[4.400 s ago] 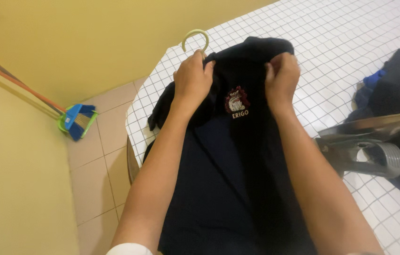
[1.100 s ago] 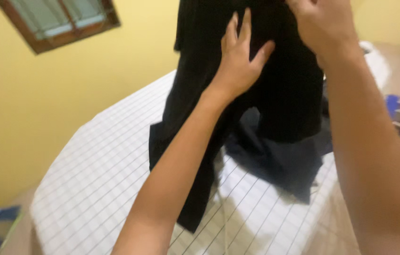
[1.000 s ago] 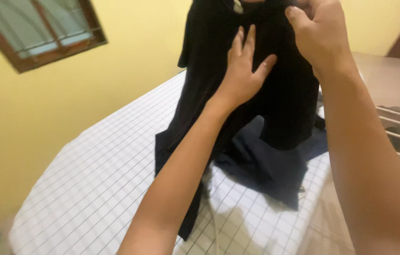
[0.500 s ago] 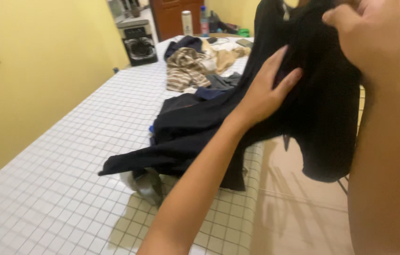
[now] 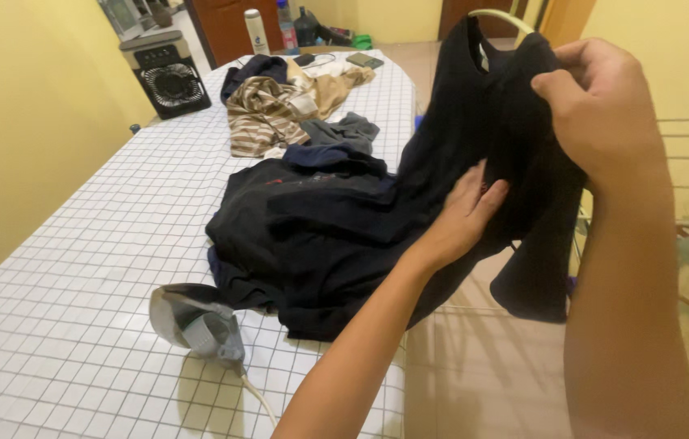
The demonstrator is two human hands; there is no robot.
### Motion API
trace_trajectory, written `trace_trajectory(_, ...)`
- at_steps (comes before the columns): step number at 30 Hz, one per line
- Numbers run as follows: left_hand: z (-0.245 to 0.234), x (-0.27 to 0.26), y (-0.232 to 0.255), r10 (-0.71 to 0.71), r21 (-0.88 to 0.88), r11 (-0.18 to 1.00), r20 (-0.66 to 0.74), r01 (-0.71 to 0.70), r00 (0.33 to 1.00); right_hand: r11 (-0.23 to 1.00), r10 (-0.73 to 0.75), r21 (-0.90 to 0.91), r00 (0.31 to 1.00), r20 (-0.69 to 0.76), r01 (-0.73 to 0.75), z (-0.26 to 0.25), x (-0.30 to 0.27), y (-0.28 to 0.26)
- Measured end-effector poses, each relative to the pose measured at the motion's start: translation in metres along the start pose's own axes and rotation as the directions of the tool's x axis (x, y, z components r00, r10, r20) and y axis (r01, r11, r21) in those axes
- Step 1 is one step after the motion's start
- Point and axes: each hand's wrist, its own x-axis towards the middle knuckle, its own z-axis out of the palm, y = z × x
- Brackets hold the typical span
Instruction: The person irons a black t-shirt on a checkered ironing board, then places it on a hanger and hangs it on a drying rack. The person then irons a second black t-shirt on the same board.
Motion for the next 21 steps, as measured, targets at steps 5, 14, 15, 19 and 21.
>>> trace_trajectory(5, 0.030, -0.027, -0.014, -0.282, -0.401, 0.844, 0.233, 0.356, 0.931, 0.998, 0.070, 0.004, 0.998, 0.009, -0.070, -0.006, -0.024, -0.002)
trace_trajectory(14, 0.086, -0.041, -0.001, -0.071, -0.420, 0.874, 0.388, 0.245, 0.919, 0.991, 0.109, -0.081, 0.994, -0.014, -0.110, -0.023, -0.044, -0.004)
trace_trajectory(15, 0.082, -0.042, -0.001, -0.121, -0.426, 0.857, 0.379, 0.289, 0.917, 0.992, 0.107, -0.065, 0.994, -0.010, -0.108, -0.024, -0.045, -0.004)
trace_trajectory(19, 0.071, -0.061, -0.013, -0.020, -0.478, 0.862, 0.297, 0.167, 0.955, 0.983, 0.168, -0.077, 0.986, 0.015, -0.166, -0.019, -0.058, 0.003)
trace_trajectory(21, 0.076, -0.068, -0.026, -0.138, -0.565, 0.742, 0.397, 0.360, 0.907, 0.989, 0.138, -0.056, 0.989, 0.045, -0.136, -0.010, -0.065, 0.009)
